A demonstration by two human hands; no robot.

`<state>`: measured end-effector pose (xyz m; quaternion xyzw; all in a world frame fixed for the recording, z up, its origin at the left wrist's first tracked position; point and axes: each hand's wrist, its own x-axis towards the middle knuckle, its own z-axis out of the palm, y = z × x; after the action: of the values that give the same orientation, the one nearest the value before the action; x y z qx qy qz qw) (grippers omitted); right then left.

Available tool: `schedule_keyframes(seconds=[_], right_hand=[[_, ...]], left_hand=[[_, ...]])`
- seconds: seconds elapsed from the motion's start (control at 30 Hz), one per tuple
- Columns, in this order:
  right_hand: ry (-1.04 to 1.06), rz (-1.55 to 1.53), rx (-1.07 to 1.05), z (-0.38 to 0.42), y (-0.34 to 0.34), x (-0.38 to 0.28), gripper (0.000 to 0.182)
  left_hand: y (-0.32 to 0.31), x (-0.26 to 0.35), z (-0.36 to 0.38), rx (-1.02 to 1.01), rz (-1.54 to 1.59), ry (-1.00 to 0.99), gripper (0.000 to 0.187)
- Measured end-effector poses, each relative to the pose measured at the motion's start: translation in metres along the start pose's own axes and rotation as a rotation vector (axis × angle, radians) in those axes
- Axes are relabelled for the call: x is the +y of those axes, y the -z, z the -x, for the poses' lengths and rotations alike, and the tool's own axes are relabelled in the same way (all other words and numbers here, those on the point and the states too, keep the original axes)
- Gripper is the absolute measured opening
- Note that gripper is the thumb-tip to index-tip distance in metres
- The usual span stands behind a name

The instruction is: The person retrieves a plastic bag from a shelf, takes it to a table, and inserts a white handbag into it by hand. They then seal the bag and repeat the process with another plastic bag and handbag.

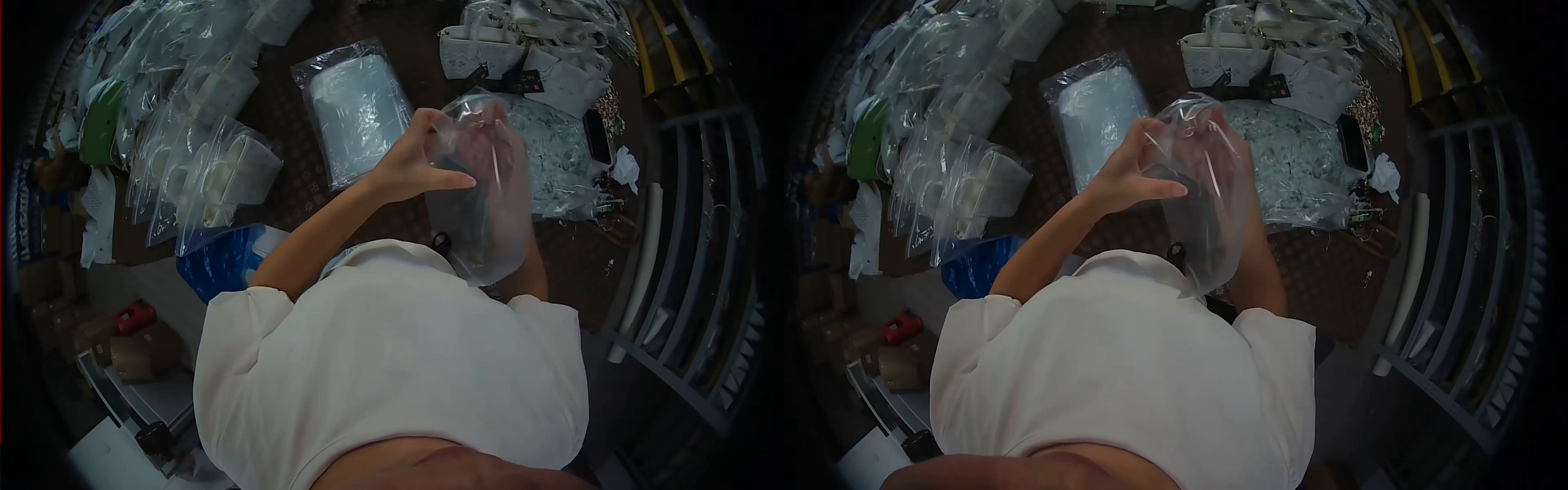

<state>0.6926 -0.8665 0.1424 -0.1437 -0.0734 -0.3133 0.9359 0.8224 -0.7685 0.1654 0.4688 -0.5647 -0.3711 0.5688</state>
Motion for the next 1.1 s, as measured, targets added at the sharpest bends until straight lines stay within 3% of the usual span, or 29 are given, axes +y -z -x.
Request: schedule_keyframes(seconds=[0.03,0.07,0.13,0.17,0.27,0.33,0.4,0.47,0.5,0.57,0.7,0.77,0.8,0.87,0.9,0.97,1.0,1.07,1.1], right_hand=[[-0.056,0.144,0.159,0.002,0.0,0.009,0.037],[-0.116,0.285,0.316,0.005,0.002,0.014,0.042],[-0.059,0.384,0.304,0.004,0.015,0.017,0.049],[0.003,0.488,0.292,0.004,0.024,0.018,0.058],[0.048,0.422,0.215,0.028,0.064,0.026,0.069],[0.034,0.488,0.137,0.047,0.065,0.04,0.073],[0.011,0.548,0.068,0.049,0.061,0.051,0.079],[0.036,1.328,0.243,0.047,0.05,0.064,0.073],[0.035,1.328,0.252,0.043,0.045,0.067,0.073],[0.067,1.691,0.28,0.026,0.041,0.07,0.064],[0.004,1.662,0.397,0.003,0.057,0.079,0.051],[-0.084,1.265,0.55,-0.001,0.071,0.079,0.047],[-0.082,1.265,0.551,0.0,0.078,0.078,0.047],[-0.101,1.103,0.591,0.002,0.082,0.073,0.035],[-0.099,1.104,0.595,0.004,0.083,0.069,0.035],[-0.447,0.918,0.576,0.008,0.086,0.062,0.02],[-0.447,0.919,0.578,0.01,0.087,0.064,0.02],[-0.4,1.003,0.638,0.013,0.091,0.068,0.014],[-0.389,1.004,0.645,0.014,0.095,0.07,0.014]], left_hand=[[-0.003,-0.001,0.002,0.074,0.219,0.116,0.026],[0.001,-0.001,0.004,0.073,0.217,0.122,0.026],[0.022,0.004,0.007,0.063,0.075,0.639,0.027],[0.035,-0.004,0.01,0.2,0.09,0.61,0.025],[0.079,-0.019,0.024,0.525,0.206,0.524,0.021],[0.106,-0.022,0.031,0.719,0.199,0.581,0.018],[0.123,-0.031,0.04,0.743,0.188,0.523,0.016],[0.126,-0.031,0.045,0.778,0.154,0.544,0.015],[0.125,-0.033,0.047,0.772,0.156,0.551,0.015],[0.123,-0.035,0.048,0.748,0.133,0.528,0.016],[0.119,-0.028,0.045,0.701,0.04,0.483,0.018],[0.12,-0.016,0.038,0.66,-0.091,0.442,0.018],[0.125,-0.012,0.036,0.658,-0.091,0.44,0.018],[0.138,-0.009,0.032,0.504,-0.571,0.467,0.03],[0.141,-0.012,0.027,0.5,-0.569,0.467,0.03],[0.144,-0.017,0.019,0.728,-1.106,0.011,0.05],[0.141,-0.017,0.02,0.726,-1.104,0.012,0.05],[0.13,-0.018,0.016,0.734,-1.776,-0.018,0.068],[0.12,-0.019,0.018,0.648,-1.683,-0.087,0.062]])
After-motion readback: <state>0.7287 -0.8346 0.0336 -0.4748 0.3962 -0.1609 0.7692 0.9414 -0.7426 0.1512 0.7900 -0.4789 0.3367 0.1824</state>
